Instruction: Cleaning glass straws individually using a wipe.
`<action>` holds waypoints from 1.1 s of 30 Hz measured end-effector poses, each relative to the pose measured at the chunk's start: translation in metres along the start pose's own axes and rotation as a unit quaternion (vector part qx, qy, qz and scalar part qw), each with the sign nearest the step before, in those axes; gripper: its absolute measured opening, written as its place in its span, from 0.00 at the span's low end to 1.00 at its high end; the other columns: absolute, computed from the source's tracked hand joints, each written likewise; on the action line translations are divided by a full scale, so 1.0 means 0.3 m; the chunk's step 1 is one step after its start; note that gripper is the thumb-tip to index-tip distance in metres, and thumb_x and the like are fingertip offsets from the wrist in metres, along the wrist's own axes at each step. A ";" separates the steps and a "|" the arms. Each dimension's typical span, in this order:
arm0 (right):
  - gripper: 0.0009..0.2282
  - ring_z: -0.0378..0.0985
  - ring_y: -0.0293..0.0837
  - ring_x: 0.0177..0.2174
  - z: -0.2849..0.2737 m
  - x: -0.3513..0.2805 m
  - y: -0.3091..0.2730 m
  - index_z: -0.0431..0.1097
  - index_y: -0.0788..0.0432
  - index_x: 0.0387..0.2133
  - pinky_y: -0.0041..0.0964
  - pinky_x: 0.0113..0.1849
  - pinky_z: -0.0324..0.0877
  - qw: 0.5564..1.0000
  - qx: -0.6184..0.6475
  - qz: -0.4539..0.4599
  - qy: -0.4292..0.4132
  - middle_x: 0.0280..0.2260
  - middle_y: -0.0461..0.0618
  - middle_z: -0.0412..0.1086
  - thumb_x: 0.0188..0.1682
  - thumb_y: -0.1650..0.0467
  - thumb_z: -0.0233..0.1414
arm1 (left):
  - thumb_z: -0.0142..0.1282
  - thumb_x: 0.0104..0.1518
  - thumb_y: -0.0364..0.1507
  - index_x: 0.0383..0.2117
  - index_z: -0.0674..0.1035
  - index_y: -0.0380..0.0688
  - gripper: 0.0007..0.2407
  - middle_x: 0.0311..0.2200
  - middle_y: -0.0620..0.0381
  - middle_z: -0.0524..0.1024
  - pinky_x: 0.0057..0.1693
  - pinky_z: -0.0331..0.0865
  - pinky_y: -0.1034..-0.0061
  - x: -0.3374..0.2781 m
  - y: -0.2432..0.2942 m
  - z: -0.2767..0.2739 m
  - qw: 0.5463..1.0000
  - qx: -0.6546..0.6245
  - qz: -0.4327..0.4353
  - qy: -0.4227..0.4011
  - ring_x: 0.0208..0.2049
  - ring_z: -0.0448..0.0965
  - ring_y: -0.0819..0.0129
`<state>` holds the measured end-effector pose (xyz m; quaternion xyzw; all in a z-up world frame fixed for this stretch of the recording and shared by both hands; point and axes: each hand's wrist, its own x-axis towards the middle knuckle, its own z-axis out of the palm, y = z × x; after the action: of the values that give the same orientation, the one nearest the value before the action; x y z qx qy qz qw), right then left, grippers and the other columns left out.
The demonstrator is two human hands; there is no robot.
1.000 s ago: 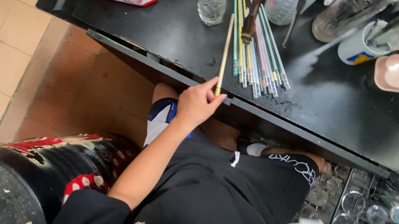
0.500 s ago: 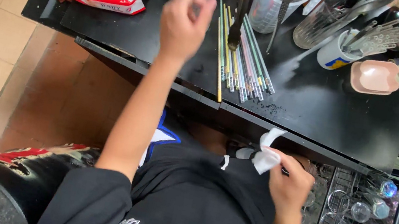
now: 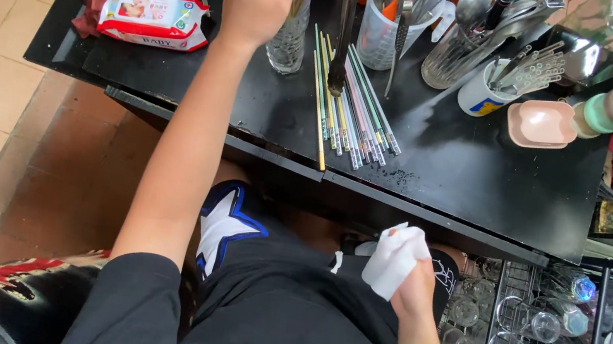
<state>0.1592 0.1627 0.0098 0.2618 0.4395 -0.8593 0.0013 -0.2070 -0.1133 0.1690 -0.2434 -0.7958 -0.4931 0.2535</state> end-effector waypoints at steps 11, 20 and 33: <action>0.11 0.78 0.43 0.34 0.043 0.014 0.027 0.70 0.58 0.44 0.39 0.36 0.73 0.996 0.051 0.055 -0.043 0.37 0.49 0.74 0.58 0.66 0.44 | 0.66 0.58 0.26 0.48 0.82 0.45 0.12 0.21 0.59 0.79 0.29 0.66 0.78 -0.021 0.039 -0.003 0.998 0.036 0.049 -0.034 0.19 0.75 0.75; 0.12 0.77 0.42 0.37 0.041 0.032 0.080 0.70 0.60 0.49 0.37 0.39 0.73 0.992 0.084 0.080 -0.053 0.40 0.49 0.74 0.57 0.67 0.46 | 0.68 0.61 0.29 0.46 0.85 0.41 0.10 0.23 0.60 0.82 0.30 0.68 0.84 -0.032 0.039 0.009 0.997 -0.072 0.015 0.016 0.22 0.80 0.80; 0.22 0.68 0.45 0.57 0.086 0.008 0.064 0.59 0.49 0.65 0.46 0.57 0.64 0.954 0.262 0.047 -0.141 0.58 0.43 0.65 0.57 0.62 0.46 | 0.64 0.52 0.23 0.34 0.84 0.41 0.05 0.30 0.53 0.83 0.39 0.76 0.73 -0.540 0.565 -0.103 0.978 -0.164 0.092 -0.086 0.29 0.83 0.62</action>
<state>0.1500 0.1319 0.0064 0.1494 0.1820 -0.9713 0.0347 0.0280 -0.0965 0.1889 -0.3950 -0.6973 -0.5688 0.1848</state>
